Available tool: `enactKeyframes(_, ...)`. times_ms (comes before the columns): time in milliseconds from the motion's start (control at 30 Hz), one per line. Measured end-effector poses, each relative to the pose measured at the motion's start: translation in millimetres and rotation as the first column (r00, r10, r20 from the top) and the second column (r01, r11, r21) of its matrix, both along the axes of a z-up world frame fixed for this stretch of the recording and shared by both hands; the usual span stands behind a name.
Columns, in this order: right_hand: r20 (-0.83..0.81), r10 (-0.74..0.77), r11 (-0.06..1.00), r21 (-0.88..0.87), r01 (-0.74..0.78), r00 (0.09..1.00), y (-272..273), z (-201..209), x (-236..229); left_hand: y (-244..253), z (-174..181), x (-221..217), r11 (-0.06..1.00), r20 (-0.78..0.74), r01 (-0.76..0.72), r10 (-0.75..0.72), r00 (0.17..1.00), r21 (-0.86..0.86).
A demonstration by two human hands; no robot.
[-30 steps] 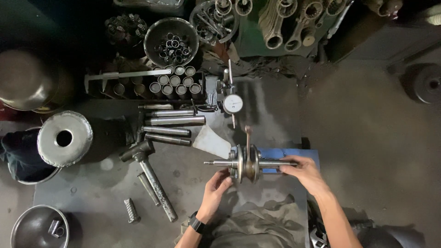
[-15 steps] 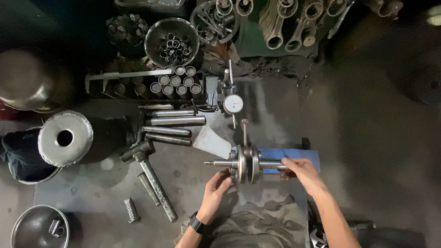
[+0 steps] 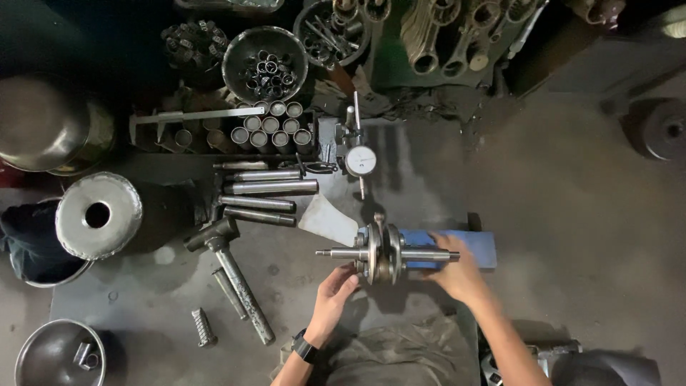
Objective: The person assembles a mechanical shaft assembly by sliding cylindrical metal rings onto a rod held in a blue vise. They use a dial indicator to measure the assembly and a hammer to tap a component into place.
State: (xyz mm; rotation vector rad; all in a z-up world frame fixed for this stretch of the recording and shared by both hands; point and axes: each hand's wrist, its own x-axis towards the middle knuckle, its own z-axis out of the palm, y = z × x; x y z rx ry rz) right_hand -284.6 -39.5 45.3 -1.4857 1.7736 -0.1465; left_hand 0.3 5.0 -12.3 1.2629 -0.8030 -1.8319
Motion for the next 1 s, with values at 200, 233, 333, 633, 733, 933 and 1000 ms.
enactKeyframes(200, -0.512, 0.369, 0.807, -0.238, -0.54, 0.776, 1, -80, 28, -2, 13, 1, 1.0, -0.014, -0.001, 0.001, 1.0, 0.026)
enactKeyframes(233, -0.511, 0.365, 0.809, -0.24, -0.537, 0.778, -3, -80, 32, -2, 13, 1, 1.0, -0.013, 0.003, -0.003, 1.0, 0.024)
enactKeyframes(333, -0.46, 0.422, 0.799, -0.22, -0.56, 0.781, -19, -71, 44, -2, 15, 4, 1.0, 0.055, 0.022, -0.023, 0.998, 0.013)
enactKeyframes(633, -0.377, 0.456, 0.859, -0.051, -0.51, 0.806, -35, -70, 44, -2, 19, 3, 0.998, -0.01, -0.012, 0.012, 1.0, 0.054)
enactKeyframes(733, -0.332, 0.417, 0.882, -0.075, -0.464, 0.846, -36, -67, 46, -5, 24, 5, 0.999, 0.037, 0.023, -0.024, 0.999, 0.043)
enactKeyframes(933, -0.334, 0.434, 0.887, -0.007, -0.462, 0.837, -35, -74, 45, -4, 22, 7, 1.0, -0.018, -0.004, 0.004, 1.0, 0.019)
enactKeyframes(1000, -0.357, 0.421, 0.873, -0.092, -0.479, 0.834, -32, -88, 40, -3, 20, 8, 1.0, 0.01, 0.009, -0.01, 1.0, 0.014)
